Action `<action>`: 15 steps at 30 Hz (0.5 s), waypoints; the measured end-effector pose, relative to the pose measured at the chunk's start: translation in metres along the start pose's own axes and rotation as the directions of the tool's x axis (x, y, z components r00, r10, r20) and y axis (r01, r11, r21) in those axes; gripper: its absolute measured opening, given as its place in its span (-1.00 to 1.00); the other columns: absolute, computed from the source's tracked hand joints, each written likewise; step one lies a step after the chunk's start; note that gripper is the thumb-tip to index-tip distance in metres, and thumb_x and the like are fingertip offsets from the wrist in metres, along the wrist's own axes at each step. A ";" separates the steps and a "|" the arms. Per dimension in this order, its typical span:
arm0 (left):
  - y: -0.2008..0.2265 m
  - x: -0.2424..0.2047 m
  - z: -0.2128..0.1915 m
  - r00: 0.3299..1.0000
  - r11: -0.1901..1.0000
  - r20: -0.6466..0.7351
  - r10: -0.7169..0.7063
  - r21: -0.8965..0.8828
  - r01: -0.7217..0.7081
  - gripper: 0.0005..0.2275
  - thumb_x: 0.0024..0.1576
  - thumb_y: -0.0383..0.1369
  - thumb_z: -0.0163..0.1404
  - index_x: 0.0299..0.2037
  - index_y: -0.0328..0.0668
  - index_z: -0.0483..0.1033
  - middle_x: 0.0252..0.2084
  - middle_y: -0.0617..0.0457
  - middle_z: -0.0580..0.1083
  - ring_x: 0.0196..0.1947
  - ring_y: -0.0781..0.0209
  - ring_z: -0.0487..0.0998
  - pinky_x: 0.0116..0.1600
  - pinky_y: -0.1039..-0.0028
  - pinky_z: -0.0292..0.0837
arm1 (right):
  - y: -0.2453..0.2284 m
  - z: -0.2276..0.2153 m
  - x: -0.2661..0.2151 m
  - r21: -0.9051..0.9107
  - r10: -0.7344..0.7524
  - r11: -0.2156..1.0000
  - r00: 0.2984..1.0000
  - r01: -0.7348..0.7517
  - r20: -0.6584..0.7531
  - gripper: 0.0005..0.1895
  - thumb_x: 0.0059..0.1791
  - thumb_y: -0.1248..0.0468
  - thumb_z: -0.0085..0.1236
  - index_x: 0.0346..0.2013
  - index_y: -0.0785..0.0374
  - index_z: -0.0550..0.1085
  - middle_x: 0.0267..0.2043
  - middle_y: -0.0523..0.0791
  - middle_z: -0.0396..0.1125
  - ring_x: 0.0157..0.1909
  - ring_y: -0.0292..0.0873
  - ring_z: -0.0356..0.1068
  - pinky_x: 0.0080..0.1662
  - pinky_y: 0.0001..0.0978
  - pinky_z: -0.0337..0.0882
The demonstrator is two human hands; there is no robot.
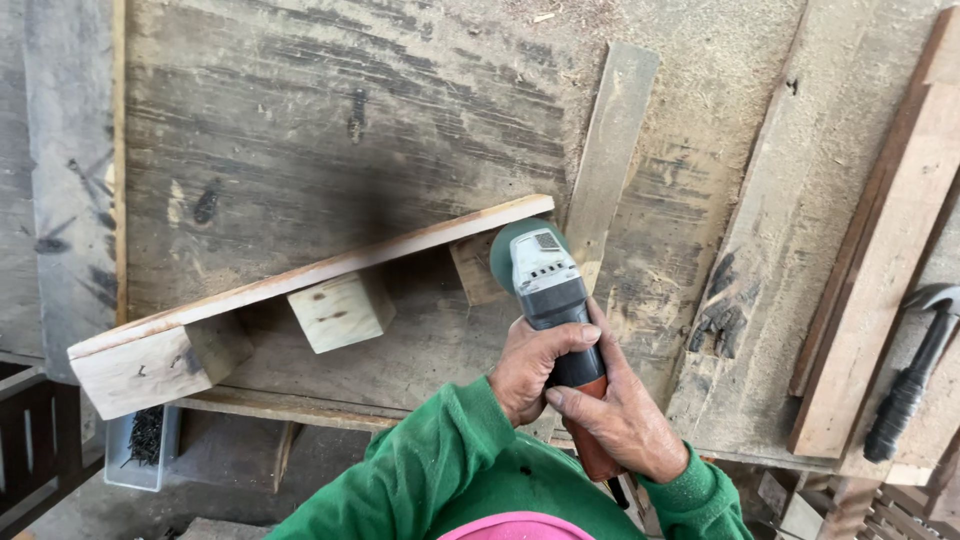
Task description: The person uses an angle grinder with a sanding disc to smooth the edges and surfaces of a wooden piece. They hold the wood steady with one hand while operating the tool with the other, moving along the length of the wood to sand different sections.
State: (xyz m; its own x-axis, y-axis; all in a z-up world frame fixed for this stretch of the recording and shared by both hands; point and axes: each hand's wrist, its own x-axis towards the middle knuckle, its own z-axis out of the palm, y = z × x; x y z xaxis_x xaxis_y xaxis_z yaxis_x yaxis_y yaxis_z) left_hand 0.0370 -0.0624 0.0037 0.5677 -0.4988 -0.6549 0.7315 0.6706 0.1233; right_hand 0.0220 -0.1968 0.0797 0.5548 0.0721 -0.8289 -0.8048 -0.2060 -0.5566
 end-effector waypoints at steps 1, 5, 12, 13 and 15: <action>0.002 -0.003 -0.005 1.000 1.000 -0.011 0.007 -0.006 -0.007 -0.69 0.00 -0.40 0.24 -0.08 -0.34 0.51 -0.22 0.01 0.52 -0.23 0.22 0.57 -0.05 0.34 0.56 | 0.002 0.003 0.002 0.009 0.064 0.998 0.998 -0.064 0.012 0.21 -0.14 0.28 0.34 0.61 -0.02 -0.24 0.27 0.04 0.24 0.12 -0.02 0.35 0.02 -0.10 0.46; 0.003 -0.031 -0.017 0.997 0.998 -0.057 0.046 -0.033 -0.048 -0.66 -0.01 -0.38 0.23 -0.07 -0.33 0.49 -0.22 0.02 0.52 -0.22 0.21 0.56 -0.04 0.32 0.56 | 0.007 0.022 -0.006 -0.087 0.046 0.995 0.997 -0.040 0.067 0.19 -0.13 0.28 0.35 0.60 0.04 -0.23 0.22 0.10 0.32 0.13 0.03 0.37 0.06 -0.11 0.44; 0.001 -0.052 -0.022 0.993 0.998 -0.114 -0.018 -0.062 0.011 -0.63 -0.04 -0.38 0.21 -0.01 -0.24 0.51 -0.18 0.07 0.53 -0.18 0.26 0.56 0.00 0.38 0.53 | -0.004 0.041 -0.017 -0.278 -0.154 0.943 0.981 0.180 0.114 0.15 -0.17 0.29 0.36 0.53 0.23 -0.18 0.39 0.12 0.19 0.40 -0.02 0.20 0.30 -0.19 0.22; -0.002 -0.051 -0.024 0.997 0.998 -0.078 0.007 -0.066 -0.012 -0.64 -0.02 -0.38 0.21 -0.01 -0.27 0.50 -0.18 0.05 0.52 -0.19 0.24 0.56 -0.01 0.35 0.53 | -0.002 0.041 -0.018 -0.272 -0.097 0.955 0.992 0.117 0.087 0.17 -0.17 0.27 0.34 0.56 0.18 -0.19 0.37 0.10 0.20 0.35 -0.02 0.25 0.26 -0.19 0.28; -0.011 -0.054 -0.028 0.999 0.996 -0.010 0.050 -0.076 -0.051 -0.65 0.03 -0.37 0.21 -0.02 -0.35 0.48 -0.19 0.01 0.52 -0.20 0.19 0.55 -0.04 0.30 0.54 | 0.003 0.042 -0.026 -0.251 0.026 0.968 0.999 -0.017 0.031 0.22 -0.18 0.23 0.31 0.62 0.07 -0.22 0.34 0.06 0.23 0.26 -0.03 0.34 0.19 -0.19 0.39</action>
State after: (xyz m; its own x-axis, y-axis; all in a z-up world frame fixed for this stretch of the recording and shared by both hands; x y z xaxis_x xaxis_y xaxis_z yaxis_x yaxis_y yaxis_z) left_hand -0.0120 -0.0280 0.0170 0.6000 -0.4590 -0.6552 0.6708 0.7350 0.0993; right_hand -0.0034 -0.1583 0.0974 0.5272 0.0970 -0.8442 -0.7355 -0.4455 -0.5105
